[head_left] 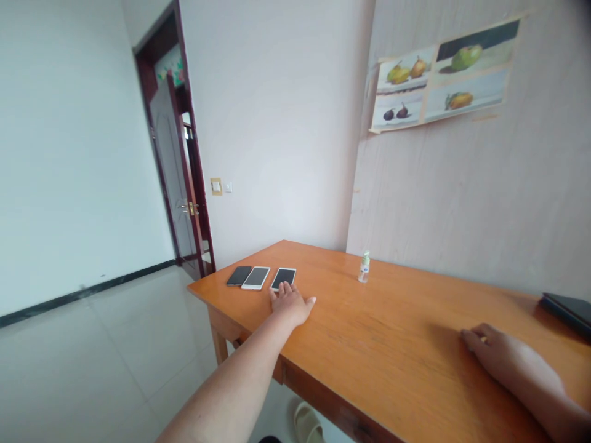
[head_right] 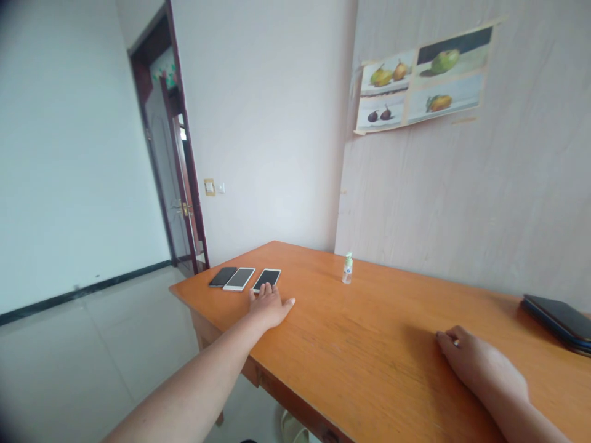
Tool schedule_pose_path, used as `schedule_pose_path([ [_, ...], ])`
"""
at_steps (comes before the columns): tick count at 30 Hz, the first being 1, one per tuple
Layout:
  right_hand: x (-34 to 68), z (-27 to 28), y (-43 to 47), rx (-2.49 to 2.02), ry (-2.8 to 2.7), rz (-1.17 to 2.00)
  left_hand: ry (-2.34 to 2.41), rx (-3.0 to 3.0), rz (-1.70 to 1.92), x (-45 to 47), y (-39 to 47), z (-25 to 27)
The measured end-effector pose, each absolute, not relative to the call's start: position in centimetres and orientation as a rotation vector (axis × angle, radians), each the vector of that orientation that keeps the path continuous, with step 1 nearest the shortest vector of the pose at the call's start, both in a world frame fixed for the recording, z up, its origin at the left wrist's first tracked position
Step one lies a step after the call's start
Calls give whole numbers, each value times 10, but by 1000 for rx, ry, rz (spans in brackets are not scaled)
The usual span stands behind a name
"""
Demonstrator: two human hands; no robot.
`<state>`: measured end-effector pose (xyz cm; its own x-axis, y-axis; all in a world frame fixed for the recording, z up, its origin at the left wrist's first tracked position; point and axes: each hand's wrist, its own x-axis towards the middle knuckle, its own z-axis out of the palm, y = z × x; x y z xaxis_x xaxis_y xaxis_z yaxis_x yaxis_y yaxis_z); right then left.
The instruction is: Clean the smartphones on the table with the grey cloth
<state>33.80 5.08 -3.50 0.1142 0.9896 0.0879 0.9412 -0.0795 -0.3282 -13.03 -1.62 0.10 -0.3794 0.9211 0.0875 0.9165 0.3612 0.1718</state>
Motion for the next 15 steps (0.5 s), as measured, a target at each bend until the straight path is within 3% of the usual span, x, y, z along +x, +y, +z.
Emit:
schedule_pose_path([
  [15, 307, -8, 24, -2123, -1852, 145, 1770, 2335, 379, -5, -48, 6],
])
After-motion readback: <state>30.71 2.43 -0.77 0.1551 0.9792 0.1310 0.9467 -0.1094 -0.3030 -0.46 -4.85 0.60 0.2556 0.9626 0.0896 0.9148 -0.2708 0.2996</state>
